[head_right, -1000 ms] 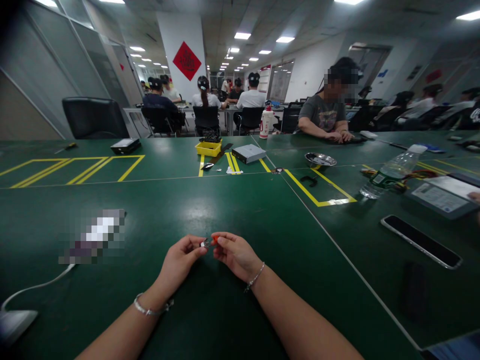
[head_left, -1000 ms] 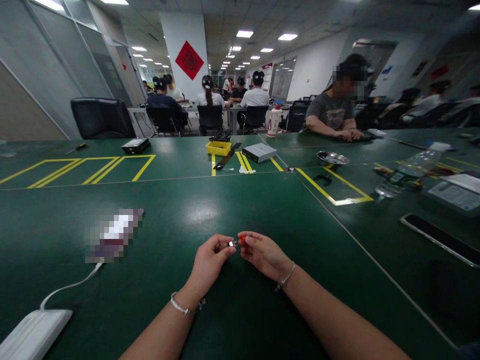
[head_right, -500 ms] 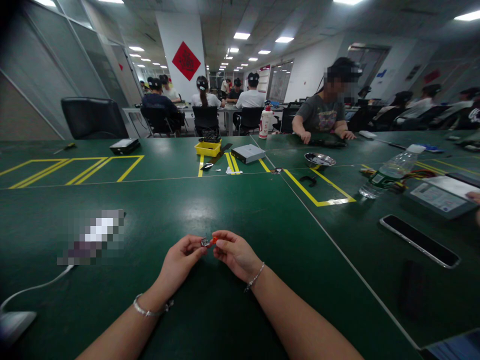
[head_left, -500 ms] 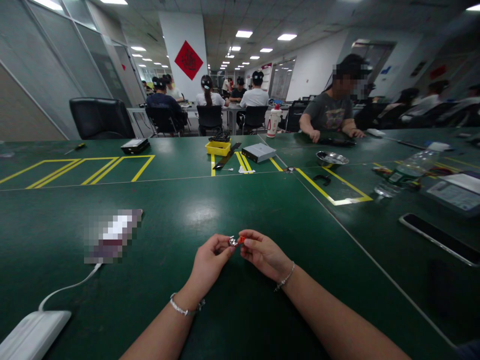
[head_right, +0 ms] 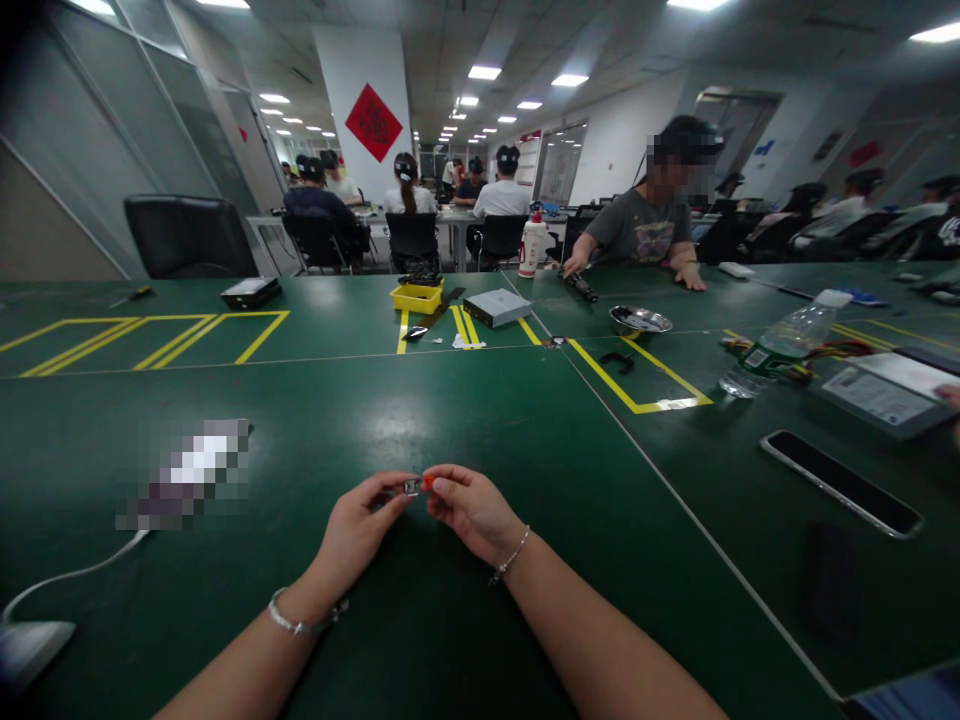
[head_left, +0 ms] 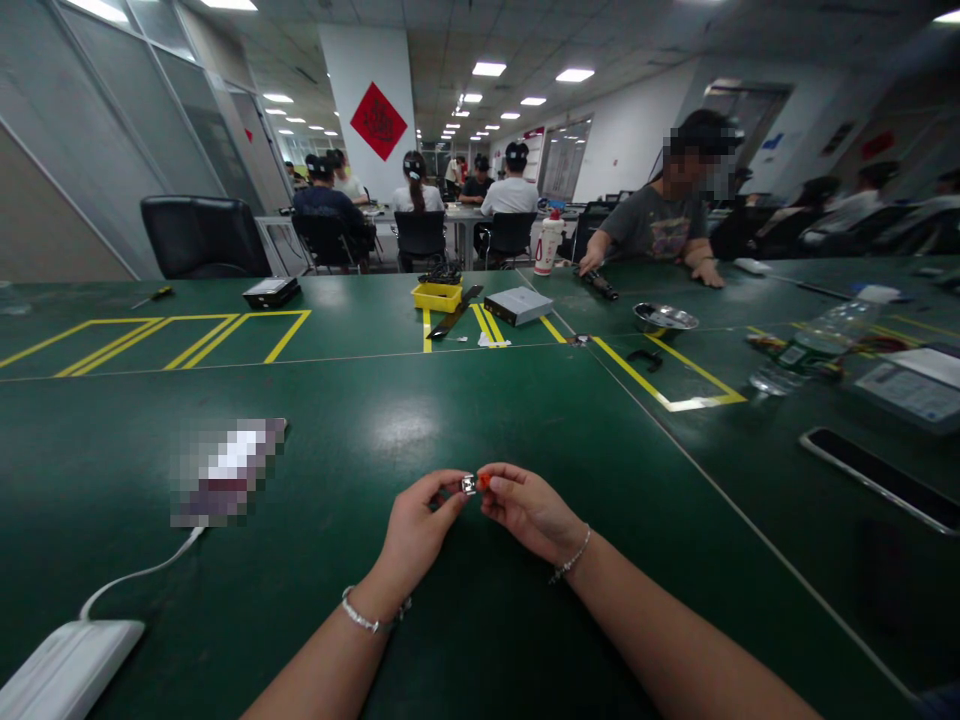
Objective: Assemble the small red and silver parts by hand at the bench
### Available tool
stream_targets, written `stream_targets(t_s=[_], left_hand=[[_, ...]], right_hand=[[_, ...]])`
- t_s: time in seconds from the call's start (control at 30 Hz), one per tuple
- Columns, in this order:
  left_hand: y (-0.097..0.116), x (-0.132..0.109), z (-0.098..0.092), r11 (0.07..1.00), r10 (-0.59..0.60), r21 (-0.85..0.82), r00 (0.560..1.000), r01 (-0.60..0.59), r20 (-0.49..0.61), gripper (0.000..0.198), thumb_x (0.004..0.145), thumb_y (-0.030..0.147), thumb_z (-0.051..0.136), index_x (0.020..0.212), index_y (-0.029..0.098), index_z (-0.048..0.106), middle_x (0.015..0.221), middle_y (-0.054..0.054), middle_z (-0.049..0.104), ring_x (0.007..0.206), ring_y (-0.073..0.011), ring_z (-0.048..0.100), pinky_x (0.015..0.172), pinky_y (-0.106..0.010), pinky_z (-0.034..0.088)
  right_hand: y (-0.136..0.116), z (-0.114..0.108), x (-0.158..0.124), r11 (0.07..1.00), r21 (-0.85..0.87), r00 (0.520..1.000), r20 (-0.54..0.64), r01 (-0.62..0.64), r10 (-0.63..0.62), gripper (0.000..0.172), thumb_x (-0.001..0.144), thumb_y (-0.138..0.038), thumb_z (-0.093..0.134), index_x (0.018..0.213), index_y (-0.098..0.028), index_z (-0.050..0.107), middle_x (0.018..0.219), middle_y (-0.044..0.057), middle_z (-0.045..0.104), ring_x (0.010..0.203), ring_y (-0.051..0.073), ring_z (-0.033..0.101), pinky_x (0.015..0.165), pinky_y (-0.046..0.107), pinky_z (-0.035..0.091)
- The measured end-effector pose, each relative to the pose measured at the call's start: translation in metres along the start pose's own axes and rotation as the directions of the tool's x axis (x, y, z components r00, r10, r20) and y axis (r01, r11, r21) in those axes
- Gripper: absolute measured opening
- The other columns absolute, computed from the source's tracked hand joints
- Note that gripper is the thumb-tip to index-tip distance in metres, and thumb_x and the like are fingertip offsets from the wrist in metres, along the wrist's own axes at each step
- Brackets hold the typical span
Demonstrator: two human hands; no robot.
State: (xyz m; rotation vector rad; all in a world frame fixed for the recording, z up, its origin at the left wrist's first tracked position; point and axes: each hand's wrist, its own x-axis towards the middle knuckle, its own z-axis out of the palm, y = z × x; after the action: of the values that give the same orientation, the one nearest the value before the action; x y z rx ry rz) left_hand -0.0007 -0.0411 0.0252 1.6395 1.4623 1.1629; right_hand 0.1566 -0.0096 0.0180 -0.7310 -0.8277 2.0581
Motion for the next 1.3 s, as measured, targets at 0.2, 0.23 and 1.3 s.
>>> stream_targets(t_s=[0.2, 0.23, 1.3], left_hand=[[0.003, 0.0, 0.001, 0.999, -0.039, -0.014, 0.998, 0.038, -0.045, 0.013, 0.066, 0.018, 0.057, 0.079, 0.019, 0.059, 0.07, 0.002, 0.06, 0.062, -0.0103, 0.053, 0.06, -0.022, 0.043], [0.004, 0.0, 0.001, 0.999, -0.039, -0.023, 0.998, 0.038, -0.055, 0.012, 0.065, 0.017, 0.057, 0.077, 0.018, 0.058, 0.069, 0.002, 0.059, 0.061, -0.0101, 0.053, 0.059, -0.022, 0.043], [-0.002, 0.0, -0.001, 0.988, -0.056, -0.139, 0.994, 0.068, 0.089, 0.032, 0.082, 0.035, 0.033, 0.071, 0.017, 0.057, 0.064, -0.001, 0.059, 0.063, -0.0136, 0.054, 0.062, -0.024, 0.041]], right_hand=[[0.002, -0.002, 0.002, 1.0, 0.011, 1.0, 0.015, 0.003, -0.003, 0.016, 0.067, -0.019, 0.061, 0.083, -0.014, 0.059, 0.075, 0.001, 0.06, 0.063, 0.007, 0.053, 0.065, 0.025, 0.041], [0.002, -0.003, 0.002, 1.0, 0.013, 1.0, 0.012, 0.003, -0.003, 0.017, 0.067, -0.018, 0.061, 0.083, -0.015, 0.059, 0.076, 0.001, 0.06, 0.064, 0.007, 0.053, 0.066, 0.025, 0.041], [-0.001, 0.001, 0.0, 1.0, 0.025, 0.999, -0.039, -0.002, 0.003, 0.019, 0.06, -0.016, 0.065, 0.078, -0.017, 0.06, 0.074, 0.0, 0.062, 0.061, 0.008, 0.053, 0.066, 0.026, 0.04]])
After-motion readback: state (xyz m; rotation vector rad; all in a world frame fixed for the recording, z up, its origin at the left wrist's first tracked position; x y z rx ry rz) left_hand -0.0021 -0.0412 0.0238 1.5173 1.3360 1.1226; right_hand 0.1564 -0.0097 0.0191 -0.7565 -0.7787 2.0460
